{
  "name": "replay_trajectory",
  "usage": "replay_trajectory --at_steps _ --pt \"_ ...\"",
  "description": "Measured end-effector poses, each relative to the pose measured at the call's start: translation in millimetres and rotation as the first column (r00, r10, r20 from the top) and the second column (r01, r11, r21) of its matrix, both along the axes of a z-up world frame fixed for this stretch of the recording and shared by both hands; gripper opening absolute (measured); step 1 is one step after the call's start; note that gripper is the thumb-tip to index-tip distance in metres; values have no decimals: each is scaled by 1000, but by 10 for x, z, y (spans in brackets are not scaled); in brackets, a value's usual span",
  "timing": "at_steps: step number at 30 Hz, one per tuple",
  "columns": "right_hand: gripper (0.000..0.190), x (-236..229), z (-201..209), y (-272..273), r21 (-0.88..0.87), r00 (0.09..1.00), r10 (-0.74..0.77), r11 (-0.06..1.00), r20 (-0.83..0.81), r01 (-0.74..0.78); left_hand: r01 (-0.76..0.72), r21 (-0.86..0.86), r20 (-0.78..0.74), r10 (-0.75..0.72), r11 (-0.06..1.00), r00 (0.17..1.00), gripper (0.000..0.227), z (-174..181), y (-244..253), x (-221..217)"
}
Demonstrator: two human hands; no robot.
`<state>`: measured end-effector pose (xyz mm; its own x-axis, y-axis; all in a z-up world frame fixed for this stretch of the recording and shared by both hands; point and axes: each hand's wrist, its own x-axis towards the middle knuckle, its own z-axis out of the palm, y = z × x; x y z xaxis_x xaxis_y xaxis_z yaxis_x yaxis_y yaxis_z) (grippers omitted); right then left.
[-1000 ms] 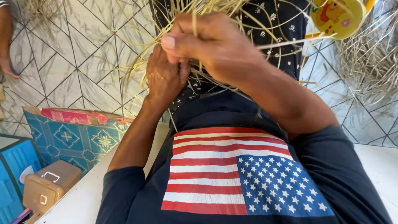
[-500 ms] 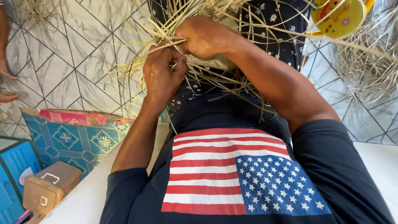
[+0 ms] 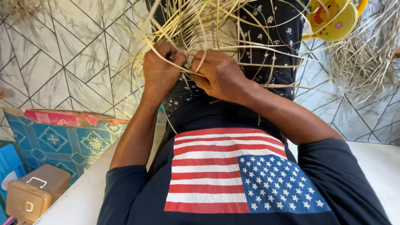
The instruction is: Weaving dried straw strands together to create a handcrafted item
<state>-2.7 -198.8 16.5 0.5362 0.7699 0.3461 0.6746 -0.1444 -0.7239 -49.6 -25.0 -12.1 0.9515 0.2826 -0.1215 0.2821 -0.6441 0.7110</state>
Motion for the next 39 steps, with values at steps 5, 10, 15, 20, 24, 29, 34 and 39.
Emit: replay_trajectory --at_steps 5,10,15,20,24,29,34,39 --pt "23 190 797 -58 309 969 132 949 -210 -63 103 22 113 -105 994 988 9 -162 38 -42" --pt "20 428 -133 86 -354 997 -58 934 -44 39 85 106 105 -96 991 990 18 -151 -19 -43" --pt "39 377 -437 57 -581 993 -12 811 114 76 67 70 59 -71 995 996 12 -32 -55 -14" --pt "25 332 -416 49 -440 995 -57 898 -78 17 17 4 100 -18 1000 995 17 -145 -30 22" --pt "26 371 -124 133 -424 891 -193 906 -411 1 -6 97 121 -5 995 993 19 -134 -110 -25" --pt "13 541 222 292 -305 330 -313 949 -890 78 124 486 316 -306 865 898 24 97 -244 -122" --pt "9 482 1031 59 96 712 150 989 -686 -116 112 232 58 -129 966 990 16 36 -132 -59" --pt "21 573 124 255 -666 971 -78 740 -227 -96 83 168 123 -104 982 987 16 -89 -71 -21"
